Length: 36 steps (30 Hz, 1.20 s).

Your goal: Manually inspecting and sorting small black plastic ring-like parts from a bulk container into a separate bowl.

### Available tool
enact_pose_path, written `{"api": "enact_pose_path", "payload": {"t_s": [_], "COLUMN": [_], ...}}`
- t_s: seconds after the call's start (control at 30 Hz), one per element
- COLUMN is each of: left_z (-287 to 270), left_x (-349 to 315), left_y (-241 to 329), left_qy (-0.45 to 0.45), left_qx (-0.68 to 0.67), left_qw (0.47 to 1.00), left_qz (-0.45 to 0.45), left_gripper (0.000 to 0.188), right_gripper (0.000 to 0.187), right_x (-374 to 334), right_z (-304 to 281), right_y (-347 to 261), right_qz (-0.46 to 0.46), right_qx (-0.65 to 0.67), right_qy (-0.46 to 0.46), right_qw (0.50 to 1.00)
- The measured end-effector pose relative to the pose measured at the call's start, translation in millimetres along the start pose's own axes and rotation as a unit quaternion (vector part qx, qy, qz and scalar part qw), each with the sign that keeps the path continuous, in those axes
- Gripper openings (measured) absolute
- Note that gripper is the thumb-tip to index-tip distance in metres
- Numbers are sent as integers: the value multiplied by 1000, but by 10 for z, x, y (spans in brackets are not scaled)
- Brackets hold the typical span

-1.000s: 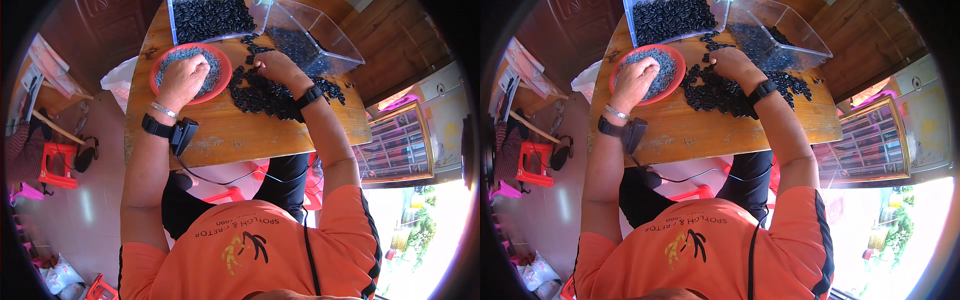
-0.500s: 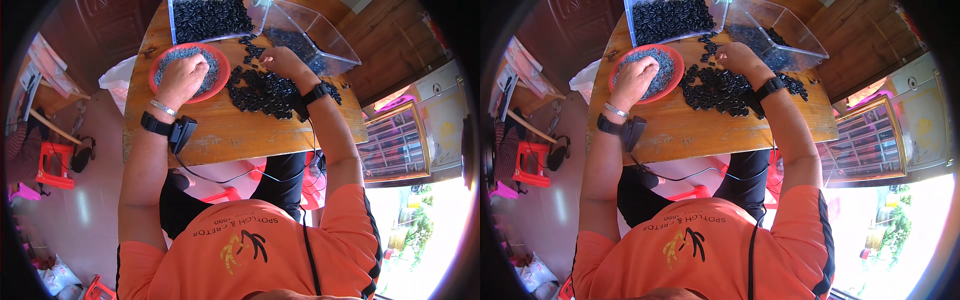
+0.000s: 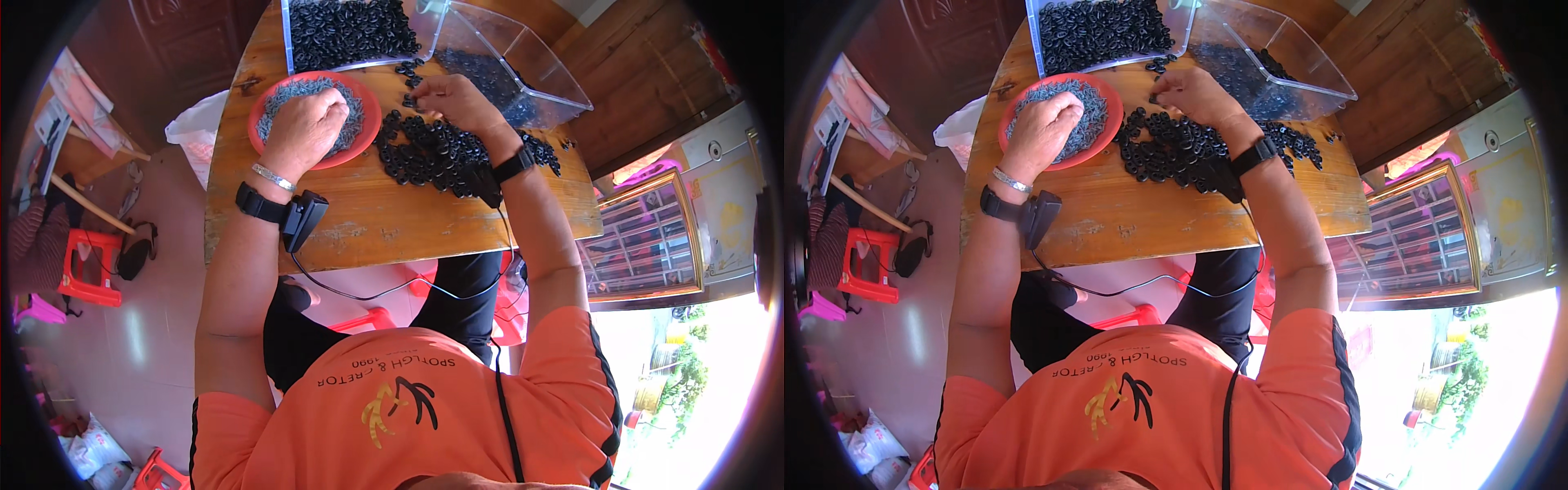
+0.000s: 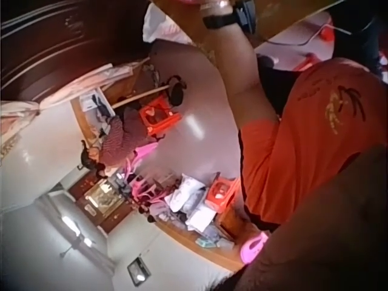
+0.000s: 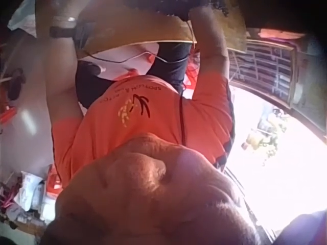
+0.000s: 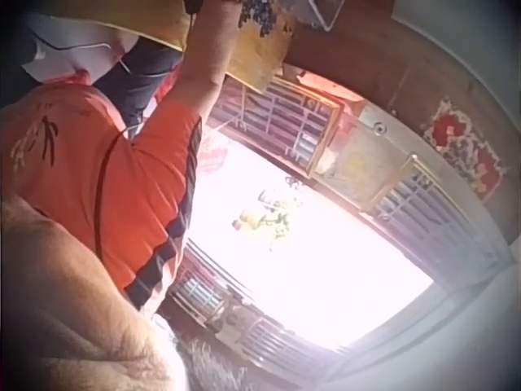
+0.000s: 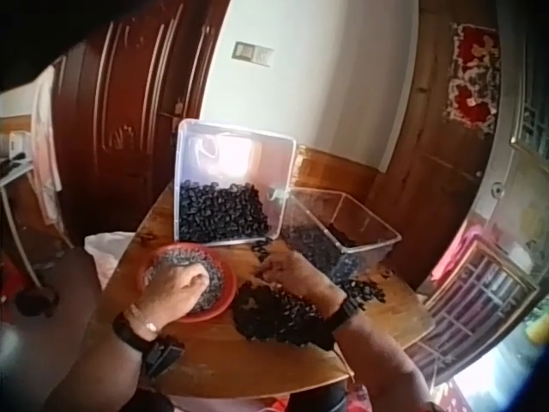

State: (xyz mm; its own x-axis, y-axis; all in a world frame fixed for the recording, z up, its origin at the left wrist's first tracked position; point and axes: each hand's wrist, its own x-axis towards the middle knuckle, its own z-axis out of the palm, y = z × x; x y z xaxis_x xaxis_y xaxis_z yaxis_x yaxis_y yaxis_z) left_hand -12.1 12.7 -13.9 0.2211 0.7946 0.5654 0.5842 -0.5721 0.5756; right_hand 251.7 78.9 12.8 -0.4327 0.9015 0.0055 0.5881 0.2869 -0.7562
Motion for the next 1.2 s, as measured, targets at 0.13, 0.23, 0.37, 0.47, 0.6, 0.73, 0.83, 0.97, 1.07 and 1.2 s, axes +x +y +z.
{"api": "enact_pose_path", "payload": {"t_s": [0.13,0.23,0.37,0.47,0.6,0.73,0.83,0.97,1.07,1.2], "left_z": [30,56,25,35,8,-10,11,37,59,27], "left_x": [-10,15,-22,-37,-26,-27,-36,-28,-70,-68], "left_y": [-14,23,9,-21,-5,62,49,58,55,173], "left_qy": [9,-2,-12,-20,-27,-44,-29,-47,-22,-40], "left_qx": [-69,-163,-236,-249,-248,-263,-291,-244,-221,-247], "left_qw": [997,986,968,963,963,954,946,961,968,961], "left_qz": [-12,-41,-79,-105,-105,-140,-140,-121,-114,-116], "left_gripper": [17,16,16,17,18,19,21,20,18,18], "right_gripper": [19,20,18,15,16,20,22,20,13,5], "right_x": [-1,6,44,5,-35,-87,-102,-92,-146,-129], "right_z": [223,399,638,747,869,815,775,774,817,862], "right_y": [-336,-476,-604,-606,-569,-627,-641,-610,-633,-563], "right_qz": [-67,-107,-138,-149,-179,-240,-265,-281,-239,-175], "right_qx": [189,273,273,228,172,78,40,14,92,290], "right_qy": [-80,-66,-29,25,95,101,97,132,143,98], "right_qw": [976,954,952,962,964,962,958,950,956,936]}}
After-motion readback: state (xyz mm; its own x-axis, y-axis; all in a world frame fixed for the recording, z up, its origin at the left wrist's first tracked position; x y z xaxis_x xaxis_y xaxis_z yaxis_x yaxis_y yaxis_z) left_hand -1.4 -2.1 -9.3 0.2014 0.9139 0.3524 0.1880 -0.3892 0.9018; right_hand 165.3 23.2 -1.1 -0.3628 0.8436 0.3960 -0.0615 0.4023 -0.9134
